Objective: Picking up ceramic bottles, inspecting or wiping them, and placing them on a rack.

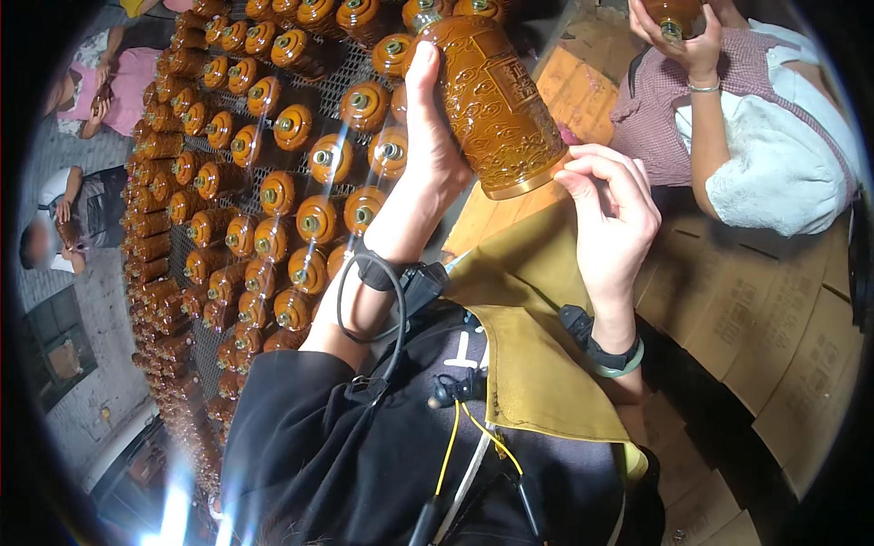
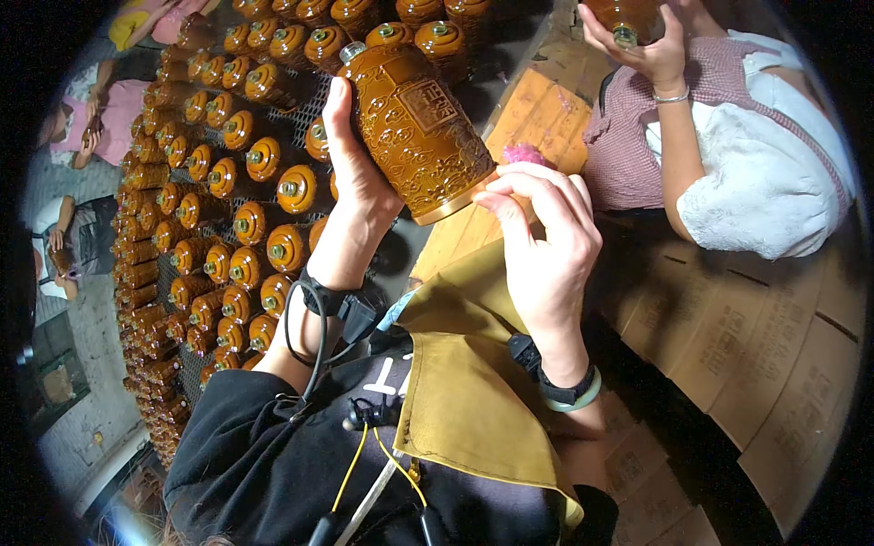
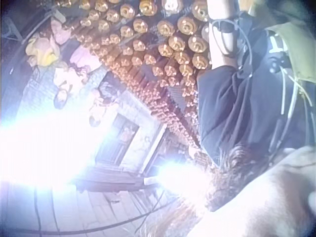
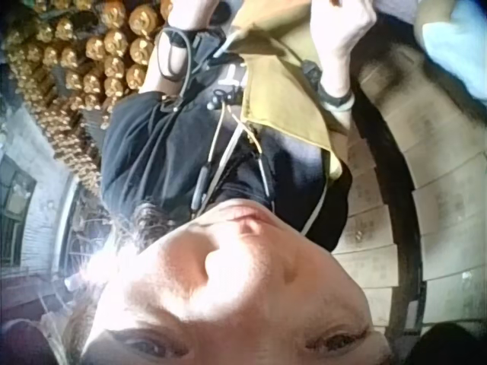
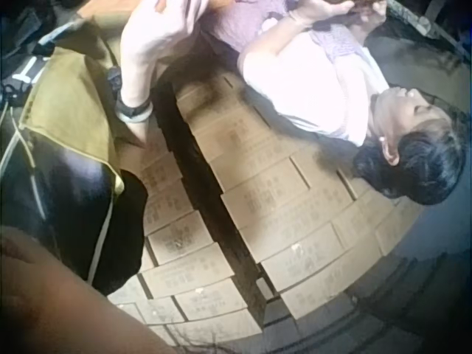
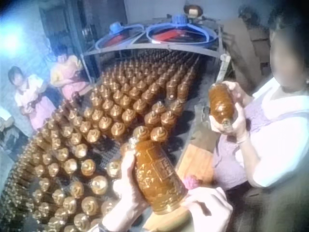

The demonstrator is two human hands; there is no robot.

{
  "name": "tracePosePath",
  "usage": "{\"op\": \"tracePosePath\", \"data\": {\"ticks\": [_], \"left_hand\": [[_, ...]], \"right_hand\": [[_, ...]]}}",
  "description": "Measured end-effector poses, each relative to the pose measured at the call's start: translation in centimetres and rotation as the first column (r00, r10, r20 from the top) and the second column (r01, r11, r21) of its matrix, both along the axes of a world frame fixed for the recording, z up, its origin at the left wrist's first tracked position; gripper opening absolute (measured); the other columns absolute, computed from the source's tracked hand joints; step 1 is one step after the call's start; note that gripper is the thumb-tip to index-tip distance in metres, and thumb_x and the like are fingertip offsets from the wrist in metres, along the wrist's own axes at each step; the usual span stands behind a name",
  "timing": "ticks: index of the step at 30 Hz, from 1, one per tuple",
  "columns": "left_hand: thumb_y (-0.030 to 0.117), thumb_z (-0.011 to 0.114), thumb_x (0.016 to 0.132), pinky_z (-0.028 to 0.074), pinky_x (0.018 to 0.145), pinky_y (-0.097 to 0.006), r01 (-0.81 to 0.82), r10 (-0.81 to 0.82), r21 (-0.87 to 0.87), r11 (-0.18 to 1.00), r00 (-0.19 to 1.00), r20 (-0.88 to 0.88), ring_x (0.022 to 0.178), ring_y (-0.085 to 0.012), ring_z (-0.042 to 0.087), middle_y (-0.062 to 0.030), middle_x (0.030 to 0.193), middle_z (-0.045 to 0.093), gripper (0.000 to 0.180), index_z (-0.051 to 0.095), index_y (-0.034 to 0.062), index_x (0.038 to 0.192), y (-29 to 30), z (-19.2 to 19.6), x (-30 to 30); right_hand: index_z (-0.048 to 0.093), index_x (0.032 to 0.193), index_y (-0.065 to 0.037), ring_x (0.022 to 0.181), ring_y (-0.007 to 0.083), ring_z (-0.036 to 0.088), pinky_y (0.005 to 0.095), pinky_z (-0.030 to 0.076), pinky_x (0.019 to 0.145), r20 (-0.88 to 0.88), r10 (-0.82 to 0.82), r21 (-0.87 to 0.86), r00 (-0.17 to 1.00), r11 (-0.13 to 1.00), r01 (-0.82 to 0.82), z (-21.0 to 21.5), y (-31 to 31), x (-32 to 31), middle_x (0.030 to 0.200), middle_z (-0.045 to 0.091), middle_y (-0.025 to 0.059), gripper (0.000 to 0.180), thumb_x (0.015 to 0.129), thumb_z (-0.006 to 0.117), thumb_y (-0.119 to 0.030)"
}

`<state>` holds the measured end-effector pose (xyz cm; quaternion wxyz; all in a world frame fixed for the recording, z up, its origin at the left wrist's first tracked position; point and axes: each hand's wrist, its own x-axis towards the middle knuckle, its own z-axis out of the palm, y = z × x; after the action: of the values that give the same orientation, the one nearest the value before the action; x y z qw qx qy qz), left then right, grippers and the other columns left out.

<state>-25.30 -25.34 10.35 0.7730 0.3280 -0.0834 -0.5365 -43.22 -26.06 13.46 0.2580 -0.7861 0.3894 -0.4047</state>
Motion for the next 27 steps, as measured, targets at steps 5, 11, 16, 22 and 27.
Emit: {"op": "tracePosePath", "data": {"ticks": [5,11,16,22,27], "left_hand": [[0.061,0.055,0.088,0.055,0.084,-0.040,0.052,-0.052,-0.012,0.999,0.998,-0.043,0.097,-0.0213,0.065,-0.0105,0.109,0.064,0.066,0.052,0.0078,0.127,-0.2,0.0,0.1],[0.055,0.057,0.090,0.054,0.086,-0.040,-0.051,0.053,-0.020,0.998,0.996,0.078,0.098,-0.0210,0.064,-0.0089,0.111,0.063,0.060,0.051,0.0085,0.128,0.1,0.3,-0.1],[0.054,0.056,0.091,0.052,0.090,-0.041,-0.127,0.128,-0.031,0.991,0.991,0.049,0.102,-0.0218,0.062,-0.0095,0.117,0.061,0.062,0.049,0.0081,0.131,0.2,0.4,-0.3],[0.057,0.056,0.088,0.052,0.091,-0.044,-0.097,0.099,-0.028,0.995,0.991,0.090,0.105,-0.0266,0.061,-0.0100,0.119,0.061,0.063,0.050,0.0100,0.130,0.6,0.8,-0.4],[0.057,0.056,0.088,0.052,0.091,-0.044,-0.139,0.142,-0.030,0.990,0.980,0.137,0.105,-0.0263,0.061,-0.0099,0.119,0.061,0.063,0.050,0.0099,0.130,0.3,1.3,-0.6]], "right_hand": [[0.069,0.084,-0.003,0.082,0.0235,0.063,0.0340,0.048,0.074,0.032,-0.013,0.021,0.999,1.000,0.012,-0.1,-0.2,0.2,0.089,0.069,0.0082,0.012,0.075,0.075,-0.003],[0.069,0.085,-0.003,0.082,0.0238,0.063,0.0340,0.049,0.075,0.007,-0.009,0.035,1.000,0.999,0.008,0.0,-0.2,-0.1,0.091,0.069,0.0079,0.013,0.074,0.076,-0.003],[0.069,0.085,-0.004,0.083,0.0232,0.062,0.0331,0.049,0.074,0.036,0.008,0.023,0.999,1.000,-0.008,0.1,-0.2,-0.1,0.094,0.070,0.0075,0.013,0.074,0.075,-0.002],[0.070,0.086,-0.004,0.085,0.0232,0.062,0.0334,0.049,0.076,0.046,0.015,0.109,0.999,0.994,-0.020,0.5,-0.3,-0.2,0.096,0.069,0.0081,0.015,0.073,0.076,-0.002],[0.069,0.086,-0.003,0.086,0.0241,0.063,0.0335,0.049,0.078,0.083,0.029,0.101,0.996,0.994,-0.038,0.0,-0.6,-0.5,0.098,0.069,0.0092,0.014,0.073,0.075,-0.002]]}}
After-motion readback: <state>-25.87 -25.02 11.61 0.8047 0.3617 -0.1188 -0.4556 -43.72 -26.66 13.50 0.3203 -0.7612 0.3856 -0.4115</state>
